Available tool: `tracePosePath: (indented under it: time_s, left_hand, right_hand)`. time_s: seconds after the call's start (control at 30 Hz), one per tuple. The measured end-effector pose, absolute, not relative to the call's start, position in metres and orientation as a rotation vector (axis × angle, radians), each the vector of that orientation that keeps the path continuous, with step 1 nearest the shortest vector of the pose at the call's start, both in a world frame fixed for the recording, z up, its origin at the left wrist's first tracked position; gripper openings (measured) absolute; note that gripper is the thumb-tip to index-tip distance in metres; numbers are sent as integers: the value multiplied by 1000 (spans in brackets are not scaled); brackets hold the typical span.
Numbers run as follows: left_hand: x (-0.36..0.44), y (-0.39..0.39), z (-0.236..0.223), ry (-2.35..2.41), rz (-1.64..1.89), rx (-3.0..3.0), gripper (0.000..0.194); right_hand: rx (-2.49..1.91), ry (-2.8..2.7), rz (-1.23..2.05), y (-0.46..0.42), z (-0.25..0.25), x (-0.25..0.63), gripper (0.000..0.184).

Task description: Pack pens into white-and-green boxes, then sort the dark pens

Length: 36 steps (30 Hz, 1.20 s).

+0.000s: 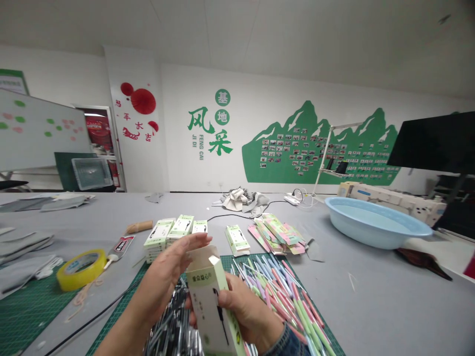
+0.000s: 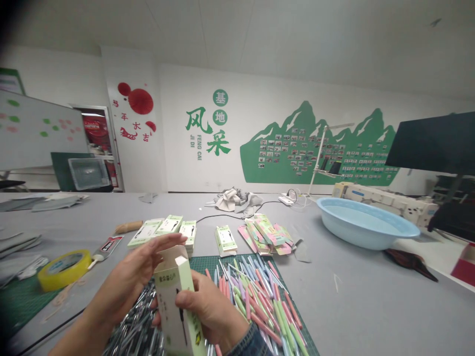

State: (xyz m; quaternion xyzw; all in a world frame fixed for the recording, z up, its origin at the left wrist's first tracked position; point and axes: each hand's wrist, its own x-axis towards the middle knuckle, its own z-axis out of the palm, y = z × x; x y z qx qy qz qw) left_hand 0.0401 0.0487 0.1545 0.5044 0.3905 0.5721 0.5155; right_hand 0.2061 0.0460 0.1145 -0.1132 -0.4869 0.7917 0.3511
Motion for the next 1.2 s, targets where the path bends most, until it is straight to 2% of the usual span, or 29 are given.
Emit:
tracePosePath:
  time_s: [0.13, 0.27, 0.53, 0.97, 1.2]
  left_hand:
    - [33, 49, 152, 863, 1128, 1144, 46]
    - [33, 47, 152, 817, 1050, 1150, 49]
    - [34, 45, 154, 936, 1046, 1300, 52]
    - [39, 33, 165, 1051, 1001, 1478, 48]
    - [40, 34, 165, 913, 957, 1744, 45]
  right_hand:
    - [-273, -1220, 2176, 42, 110, 204, 75]
    - [-294, -1147, 2240, 41, 109, 204, 79]
    - [-245, -1111, 2306, 43, 106, 205, 76]
    - [-302, -1069, 2251, 41, 109, 206, 56]
    - [-302, -966, 2322, 58, 90, 205, 68]
